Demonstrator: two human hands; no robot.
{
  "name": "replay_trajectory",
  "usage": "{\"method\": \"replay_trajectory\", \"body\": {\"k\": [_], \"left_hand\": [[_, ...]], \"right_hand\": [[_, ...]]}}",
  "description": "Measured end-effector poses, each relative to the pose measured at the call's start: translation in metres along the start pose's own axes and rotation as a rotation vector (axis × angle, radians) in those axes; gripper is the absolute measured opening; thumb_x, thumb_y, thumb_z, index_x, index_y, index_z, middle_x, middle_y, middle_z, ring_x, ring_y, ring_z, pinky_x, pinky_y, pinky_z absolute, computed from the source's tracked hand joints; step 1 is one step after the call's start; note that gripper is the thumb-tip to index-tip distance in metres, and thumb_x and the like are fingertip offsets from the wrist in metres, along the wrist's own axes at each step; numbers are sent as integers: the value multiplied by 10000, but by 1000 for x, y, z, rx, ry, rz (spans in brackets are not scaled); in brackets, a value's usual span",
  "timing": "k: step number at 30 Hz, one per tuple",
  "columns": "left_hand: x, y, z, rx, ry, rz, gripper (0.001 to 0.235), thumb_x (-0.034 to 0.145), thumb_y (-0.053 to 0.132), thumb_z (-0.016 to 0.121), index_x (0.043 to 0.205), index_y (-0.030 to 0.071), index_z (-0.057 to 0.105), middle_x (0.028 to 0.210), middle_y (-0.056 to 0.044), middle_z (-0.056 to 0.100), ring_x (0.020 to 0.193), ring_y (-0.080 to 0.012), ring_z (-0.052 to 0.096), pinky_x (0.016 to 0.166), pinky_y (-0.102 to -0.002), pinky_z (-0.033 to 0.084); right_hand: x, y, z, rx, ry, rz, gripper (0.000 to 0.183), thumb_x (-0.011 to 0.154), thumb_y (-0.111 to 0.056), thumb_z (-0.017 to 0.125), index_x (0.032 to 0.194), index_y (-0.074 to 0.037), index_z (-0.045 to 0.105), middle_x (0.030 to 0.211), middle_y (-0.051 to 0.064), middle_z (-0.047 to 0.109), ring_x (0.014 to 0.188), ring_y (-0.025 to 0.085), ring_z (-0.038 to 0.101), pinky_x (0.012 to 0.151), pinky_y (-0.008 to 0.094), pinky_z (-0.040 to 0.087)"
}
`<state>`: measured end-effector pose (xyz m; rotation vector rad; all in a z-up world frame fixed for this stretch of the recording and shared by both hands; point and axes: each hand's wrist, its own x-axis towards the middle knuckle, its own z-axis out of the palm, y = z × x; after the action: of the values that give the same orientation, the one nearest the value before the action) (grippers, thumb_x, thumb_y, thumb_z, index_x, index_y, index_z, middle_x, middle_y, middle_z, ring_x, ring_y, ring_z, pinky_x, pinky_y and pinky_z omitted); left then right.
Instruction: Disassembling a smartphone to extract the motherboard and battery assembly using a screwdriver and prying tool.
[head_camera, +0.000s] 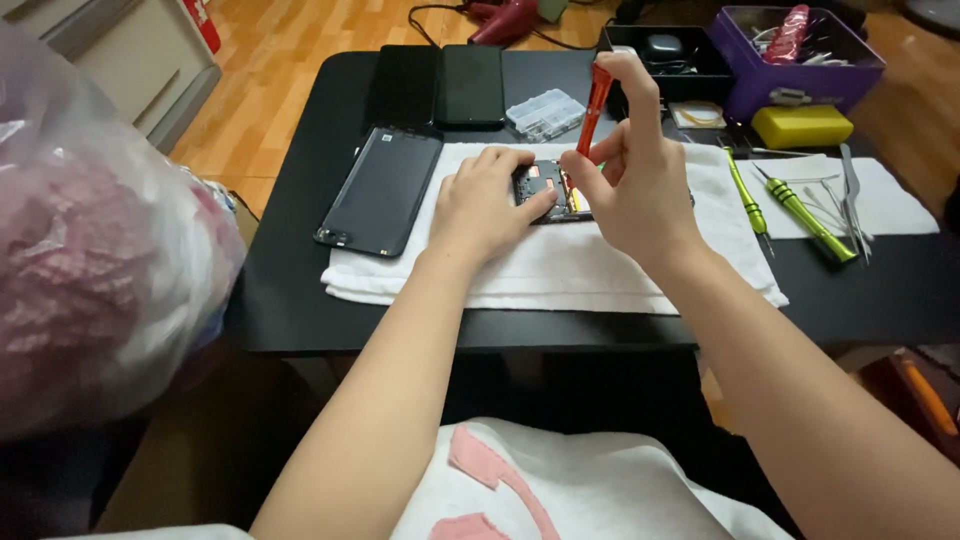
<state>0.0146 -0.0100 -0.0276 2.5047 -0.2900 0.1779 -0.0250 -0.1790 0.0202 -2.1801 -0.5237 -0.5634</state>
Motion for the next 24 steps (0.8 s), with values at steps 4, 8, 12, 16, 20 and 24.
{"method": "replay_trajectory", "body": {"k": [4, 8, 12, 16, 20, 24], "left_hand": [[0, 1, -2, 2, 6, 4, 549, 912, 542, 583, 1353, 216, 599, 1387, 15, 595, 1277, -250, 517, 1071, -478, 353], [-2, 3, -4, 1, -18, -7, 548, 925, 535, 592, 1370, 216, 592, 1408, 9, 590, 1288, -248, 516, 1055, -481, 375], [-1, 3, -4, 4, -33, -12, 574, 925, 540, 589, 1395, 209, 580, 1421, 5, 576, 1296, -249, 509, 1062, -484, 369], [2, -2, 2, 6, -10, 0, 578, 921, 560, 562, 1384, 215, 594, 1409, 6, 584, 1281, -254, 518, 1055, -477, 367], [4, -8, 8, 23, 17, 32, 566, 907, 553, 591, 1365, 220, 599, 1389, -17, 591, 1269, -282, 526, 1038, -495, 375], [0, -1, 0, -16, -8, 10, 575, 904, 543, 574, 1373, 211, 602, 1416, -2, 584, 1296, -266, 515, 1073, -475, 365]], "right_hand": [[4, 4, -2, -15, -45, -33, 714, 973, -30, 702, 1513, -262, 298, 712, 49, 597, 564, 166, 513, 613, 312, 459], [4, 9, -1, 22, -60, -71, 723, 990, -21, 697, 1519, -248, 258, 719, 76, 599, 581, 180, 565, 625, 296, 503], [2, 7, -3, 72, -80, -59, 707, 1006, 25, 633, 1520, -245, 230, 734, 90, 566, 597, 168, 540, 629, 282, 474], [2, 10, -5, 105, -98, -53, 712, 1017, 50, 608, 1523, -253, 211, 740, 99, 559, 599, 188, 584, 653, 285, 505], [4, 12, 0, 108, -137, -134, 774, 992, 113, 512, 1519, -302, 127, 1066, 168, 730, 828, 246, 770, 677, 318, 571], [8, -1, 8, 24, -58, -73, 706, 967, -115, 717, 1476, -279, 257, 1037, 115, 561, 714, 178, 621, 551, 296, 546]]}}
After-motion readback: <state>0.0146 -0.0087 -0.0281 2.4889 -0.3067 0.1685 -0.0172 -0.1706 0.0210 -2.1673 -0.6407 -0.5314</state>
